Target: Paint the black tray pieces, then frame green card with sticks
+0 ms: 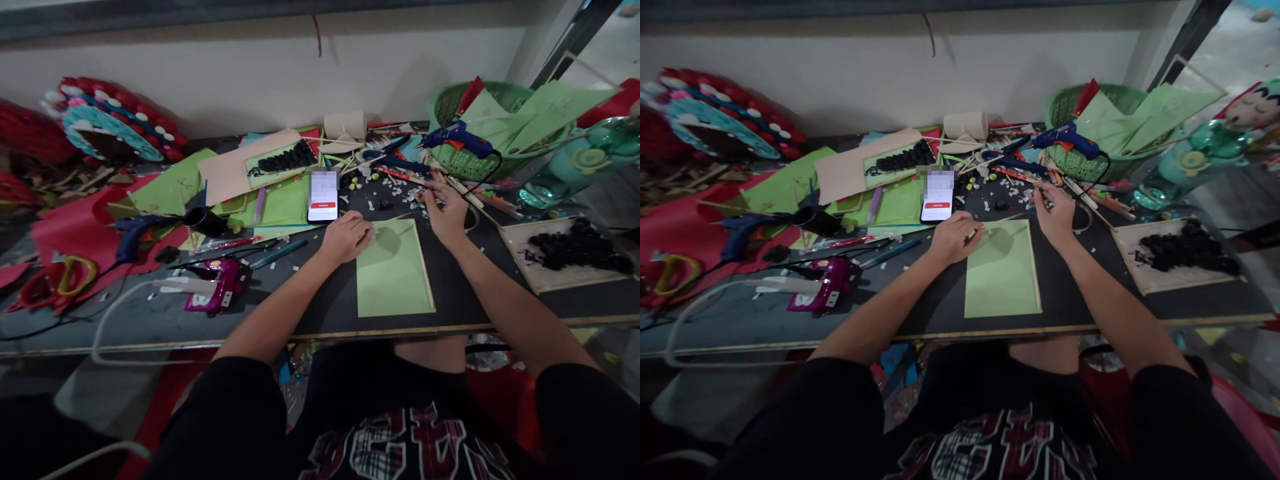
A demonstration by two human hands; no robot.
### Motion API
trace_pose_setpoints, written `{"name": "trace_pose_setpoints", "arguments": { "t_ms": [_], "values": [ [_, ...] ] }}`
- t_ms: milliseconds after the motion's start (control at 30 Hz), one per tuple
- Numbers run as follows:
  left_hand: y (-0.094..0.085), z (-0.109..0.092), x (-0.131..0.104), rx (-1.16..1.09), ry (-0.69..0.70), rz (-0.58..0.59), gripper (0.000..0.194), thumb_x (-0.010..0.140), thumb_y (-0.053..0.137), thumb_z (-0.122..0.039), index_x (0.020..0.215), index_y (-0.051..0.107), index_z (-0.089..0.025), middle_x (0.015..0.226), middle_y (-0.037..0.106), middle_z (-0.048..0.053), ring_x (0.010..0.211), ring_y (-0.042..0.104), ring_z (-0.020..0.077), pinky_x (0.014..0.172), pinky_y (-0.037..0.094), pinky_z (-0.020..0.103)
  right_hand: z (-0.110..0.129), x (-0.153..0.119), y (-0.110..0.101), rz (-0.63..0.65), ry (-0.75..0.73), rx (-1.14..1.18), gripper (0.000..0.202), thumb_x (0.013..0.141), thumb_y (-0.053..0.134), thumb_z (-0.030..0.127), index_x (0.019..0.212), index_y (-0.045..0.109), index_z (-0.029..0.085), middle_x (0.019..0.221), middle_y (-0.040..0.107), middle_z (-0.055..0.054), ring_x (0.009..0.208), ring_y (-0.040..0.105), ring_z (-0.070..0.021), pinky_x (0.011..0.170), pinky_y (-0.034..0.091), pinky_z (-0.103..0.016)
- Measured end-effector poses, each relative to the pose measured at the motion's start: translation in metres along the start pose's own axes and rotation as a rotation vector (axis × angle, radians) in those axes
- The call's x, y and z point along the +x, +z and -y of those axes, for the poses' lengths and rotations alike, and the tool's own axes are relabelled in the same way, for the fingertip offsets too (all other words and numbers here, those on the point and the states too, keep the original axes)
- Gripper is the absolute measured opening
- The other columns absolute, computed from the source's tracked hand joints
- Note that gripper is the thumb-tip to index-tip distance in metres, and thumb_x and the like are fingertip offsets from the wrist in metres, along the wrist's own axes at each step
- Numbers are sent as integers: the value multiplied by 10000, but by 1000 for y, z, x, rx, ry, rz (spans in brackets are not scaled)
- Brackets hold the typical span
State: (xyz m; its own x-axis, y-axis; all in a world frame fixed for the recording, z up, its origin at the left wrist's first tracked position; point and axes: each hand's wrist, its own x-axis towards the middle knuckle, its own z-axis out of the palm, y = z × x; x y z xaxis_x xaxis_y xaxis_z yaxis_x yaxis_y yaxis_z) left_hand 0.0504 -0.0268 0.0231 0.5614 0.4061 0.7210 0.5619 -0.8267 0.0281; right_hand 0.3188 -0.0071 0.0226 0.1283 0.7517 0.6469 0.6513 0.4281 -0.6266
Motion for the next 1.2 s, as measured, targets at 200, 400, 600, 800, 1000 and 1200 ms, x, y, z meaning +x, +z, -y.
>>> {"name": "trace_pose_setpoints", "arguments": {
  "t_ms": [200, 400, 600, 800, 1000, 1200],
  "values": [
    [1, 0, -1, -24, -33, 34, 213, 976, 488, -233, 921, 678, -153, 807, 726, 76, 892, 653, 220, 744, 551, 330, 14, 2, -6, 80, -32, -75, 225, 912, 580, 387, 912, 741, 230, 914, 762, -61, 893, 699, -227, 860, 555, -406],
    [0, 0, 0, 32, -67, -88, 186, 980, 507, -202, 988, 682, -139, 826, 722, 80, 886, 651, 208, 738, 545, 305, 24, 2, -8, 225, -181, -98, 178, 864, 626, 377, 869, 745, 245, 972, 774, -43, 996, 678, -246, 960, 488, -461],
    [1, 2, -1, -5, -137, -85, 202, 997, 499, -215, 1028, 692, -162, 877, 744, 70, 911, 652, 208, 787, 548, 327, 19, 1, -5, 221, -207, -93, 130, 845, 650, 347, 878, 744, 264, 1031, 761, -40, 1045, 661, -258, 998, 465, -492],
    [3, 3, -2, -17, -160, -122, 187, 998, 519, -229, 1043, 695, -183, 912, 762, 55, 903, 657, 204, 792, 551, 334, 18, 2, -5, 243, -214, -115, 127, 856, 647, 354, 862, 741, 269, 1056, 755, -39, 1070, 648, -268, 1021, 451, -513],
    [3, 2, -3, -18, -175, -160, 162, 993, 540, -237, 1052, 681, -183, 920, 759, 57, 908, 656, 202, 832, 541, 338, 20, 3, -5, 220, -236, -104, 131, 868, 647, 362, 854, 730, 263, 1026, 761, -40, 1034, 665, -260, 1001, 468, -504],
    [1, 2, -1, 21, -173, -180, 141, 988, 558, -250, 1034, 673, -182, 907, 756, 54, 886, 660, 199, 841, 543, 339, 21, 3, -5, 196, -239, -103, 129, 870, 651, 367, 838, 722, 263, 1003, 764, -38, 1014, 679, -255, 983, 484, -492]
  ]
}}
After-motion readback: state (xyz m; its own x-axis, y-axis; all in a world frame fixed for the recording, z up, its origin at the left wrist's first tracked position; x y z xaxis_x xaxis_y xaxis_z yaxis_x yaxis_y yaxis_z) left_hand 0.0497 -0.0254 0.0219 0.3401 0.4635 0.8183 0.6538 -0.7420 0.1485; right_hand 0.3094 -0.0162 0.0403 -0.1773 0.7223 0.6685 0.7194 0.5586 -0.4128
